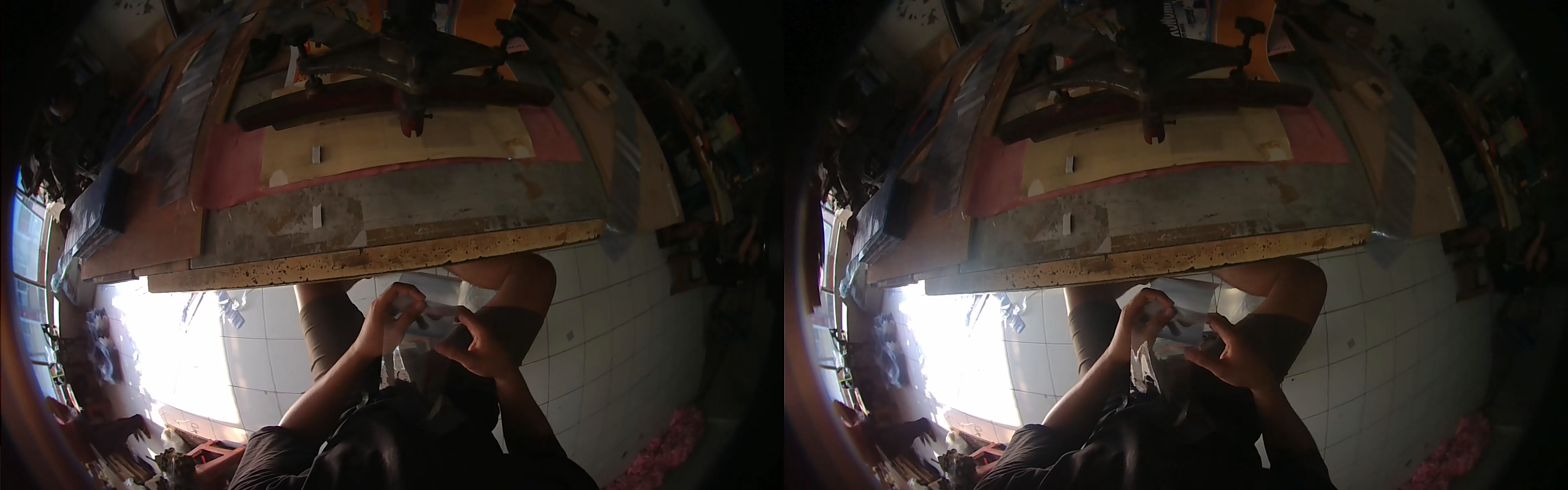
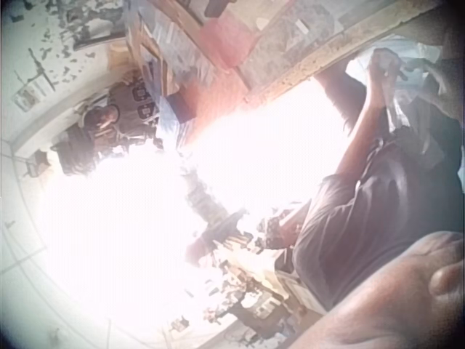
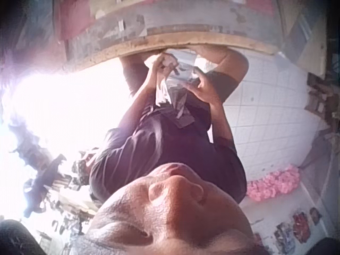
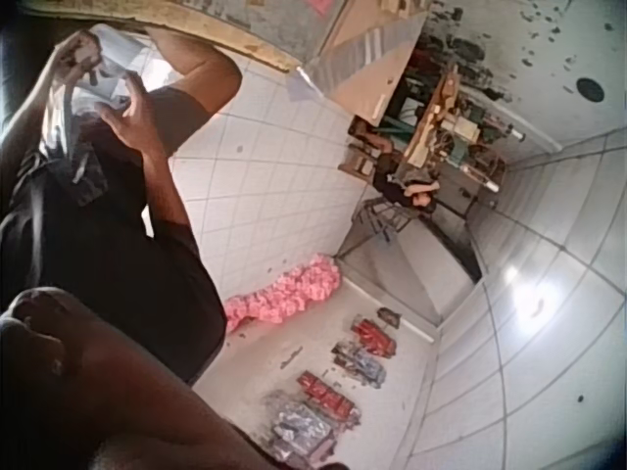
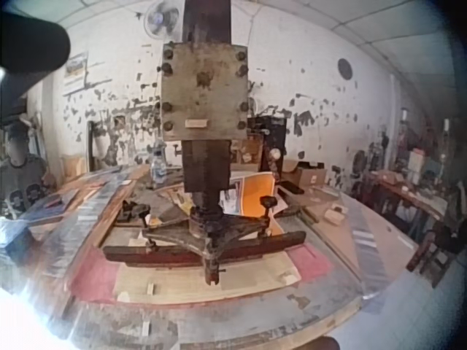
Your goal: The person sits on the floor in a workshop and handles a stack of translucent plastic sheets. They repeatedly pick up individual sheets, unfold them, and place them on a nearby table.
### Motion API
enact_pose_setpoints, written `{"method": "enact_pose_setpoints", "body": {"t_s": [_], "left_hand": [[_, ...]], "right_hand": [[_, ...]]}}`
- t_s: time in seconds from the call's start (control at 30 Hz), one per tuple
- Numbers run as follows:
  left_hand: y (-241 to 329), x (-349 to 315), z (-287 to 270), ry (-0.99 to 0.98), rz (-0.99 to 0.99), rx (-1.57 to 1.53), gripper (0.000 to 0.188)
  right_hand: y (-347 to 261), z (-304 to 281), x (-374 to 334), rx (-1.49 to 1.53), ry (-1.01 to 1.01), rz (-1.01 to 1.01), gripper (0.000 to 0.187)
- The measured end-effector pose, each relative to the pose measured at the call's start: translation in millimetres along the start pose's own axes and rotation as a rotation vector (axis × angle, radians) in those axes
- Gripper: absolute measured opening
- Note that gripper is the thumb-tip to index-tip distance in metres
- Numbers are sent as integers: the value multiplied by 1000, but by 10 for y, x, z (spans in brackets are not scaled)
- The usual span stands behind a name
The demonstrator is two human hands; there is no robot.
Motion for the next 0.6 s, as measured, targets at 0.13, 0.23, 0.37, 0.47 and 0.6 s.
{"method": "enact_pose_setpoints", "body": {"t_s": [0.13, 0.23, 0.37, 0.47, 0.6], "left_hand": [[6, -38, 23, 32, -25, 122, 30], [-28, -63, 7, 31, -15, 93, 43], [135, -112, -26, 28, 129, 142, 66], [2, -171, 47, -83, 78, 21, 91], [-231, -252, 115, -83, 96, 369, 102]], "right_hand": [[259, 153, 7, 292, 97, 188, 38], [268, 173, 11, 469, 171, 173, 34], [386, 83, 0, 517, 210, 186, 34], [328, 14, 68, 632, 271, 185, 34], [301, -51, 69, 552, 327, 136, 37]]}}
Point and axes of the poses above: each hand's wrist, its own x-axis towards the middle knuckle, its own z-axis out of the palm, y = z × x, the point moved 10 cm from there along x, towards the middle knuckle, and after that the axes turned 9 degrees about x, right-handed, at the moved point
